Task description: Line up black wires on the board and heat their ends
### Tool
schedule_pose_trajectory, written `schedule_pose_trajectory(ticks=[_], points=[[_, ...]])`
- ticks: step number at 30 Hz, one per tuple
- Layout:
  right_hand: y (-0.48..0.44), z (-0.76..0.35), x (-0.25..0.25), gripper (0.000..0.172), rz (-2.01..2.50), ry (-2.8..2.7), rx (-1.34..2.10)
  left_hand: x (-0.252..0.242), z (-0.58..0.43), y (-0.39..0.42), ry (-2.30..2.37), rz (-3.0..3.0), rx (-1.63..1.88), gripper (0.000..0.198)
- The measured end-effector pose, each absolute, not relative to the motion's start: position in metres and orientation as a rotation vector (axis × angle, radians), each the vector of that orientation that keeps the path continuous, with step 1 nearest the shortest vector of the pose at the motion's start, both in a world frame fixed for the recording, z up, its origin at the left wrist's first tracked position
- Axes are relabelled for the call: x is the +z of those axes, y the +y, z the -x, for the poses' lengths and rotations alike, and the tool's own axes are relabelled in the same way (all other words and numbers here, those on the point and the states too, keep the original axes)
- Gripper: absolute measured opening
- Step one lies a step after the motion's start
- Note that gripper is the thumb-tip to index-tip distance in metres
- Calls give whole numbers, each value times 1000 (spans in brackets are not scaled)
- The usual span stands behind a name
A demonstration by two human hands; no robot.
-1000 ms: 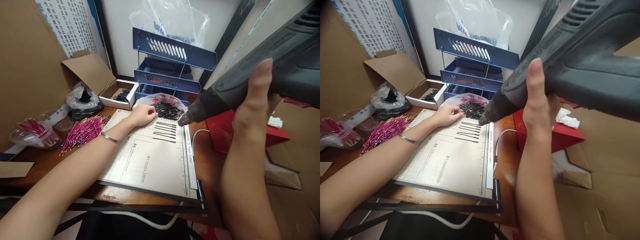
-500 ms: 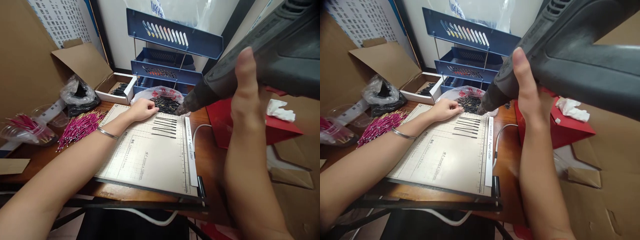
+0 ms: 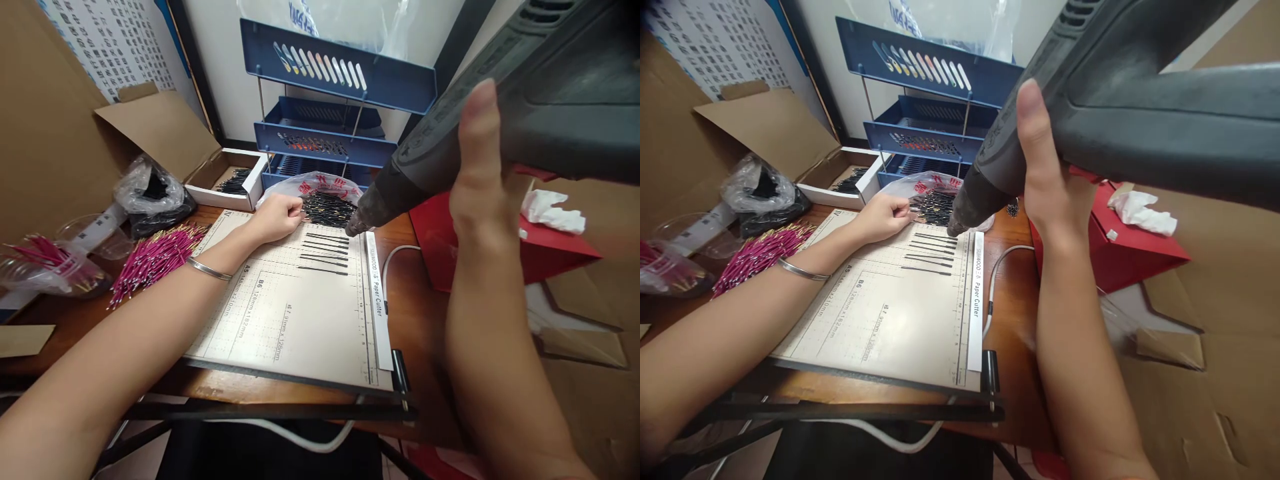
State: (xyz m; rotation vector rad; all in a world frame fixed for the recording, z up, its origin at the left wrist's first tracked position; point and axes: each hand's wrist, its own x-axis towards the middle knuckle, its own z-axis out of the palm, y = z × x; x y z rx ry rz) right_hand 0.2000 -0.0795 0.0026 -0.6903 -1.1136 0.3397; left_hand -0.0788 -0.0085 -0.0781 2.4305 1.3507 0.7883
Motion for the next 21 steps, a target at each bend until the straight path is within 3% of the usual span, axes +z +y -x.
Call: schedule_pose_trajectory(ticks=[10, 16, 21], points=[[-96, -187, 19, 51, 873, -1034, 343, -75, 76, -11, 1355, -2393, 762, 57], [-94, -185, 19, 31, 774, -1106, 261, -75, 76, -10, 1370, -2354, 722, 57], [-91, -184, 19, 31, 757, -1111, 278, -75, 76, -11, 1395, -2376, 739, 54]])
